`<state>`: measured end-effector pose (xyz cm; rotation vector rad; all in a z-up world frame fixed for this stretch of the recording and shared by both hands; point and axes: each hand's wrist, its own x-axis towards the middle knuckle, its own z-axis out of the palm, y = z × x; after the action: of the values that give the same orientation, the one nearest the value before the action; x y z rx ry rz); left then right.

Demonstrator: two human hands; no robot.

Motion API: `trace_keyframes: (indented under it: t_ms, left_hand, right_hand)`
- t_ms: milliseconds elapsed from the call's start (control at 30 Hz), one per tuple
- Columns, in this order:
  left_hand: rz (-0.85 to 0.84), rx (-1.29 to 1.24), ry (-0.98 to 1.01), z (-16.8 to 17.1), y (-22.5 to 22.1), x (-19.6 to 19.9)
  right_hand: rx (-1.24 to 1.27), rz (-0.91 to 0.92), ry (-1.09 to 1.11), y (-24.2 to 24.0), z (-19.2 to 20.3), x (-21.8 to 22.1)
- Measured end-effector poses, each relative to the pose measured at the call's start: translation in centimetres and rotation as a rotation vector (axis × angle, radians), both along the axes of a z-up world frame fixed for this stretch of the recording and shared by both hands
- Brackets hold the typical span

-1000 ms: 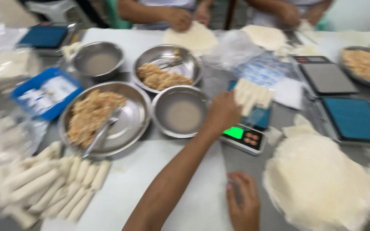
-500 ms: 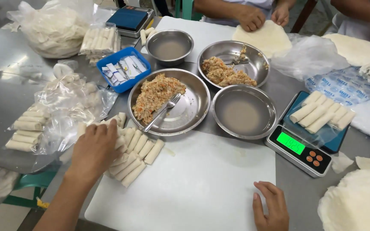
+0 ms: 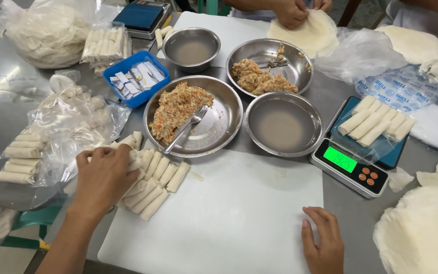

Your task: Manually rolling lumpia by placing filling on wrappers and folding them into cylinders.

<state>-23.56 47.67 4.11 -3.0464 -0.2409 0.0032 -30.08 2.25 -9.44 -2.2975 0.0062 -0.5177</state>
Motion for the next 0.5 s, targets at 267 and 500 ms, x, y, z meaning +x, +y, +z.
trace_keyframes:
  t_ms: [267, 500]
  left_hand:
    - [0.129, -0.215, 0.024, 0.2, 0.5, 0.9]
    - [0.271, -0.773, -0.087, 6.5, -1.8, 0.7]
  right_hand:
    - [-0.009, 0.028, -0.016, -0.3, 0.0, 0.0]
    - [-0.019, 0.059, -0.02, -0.3, 0.0, 0.1]
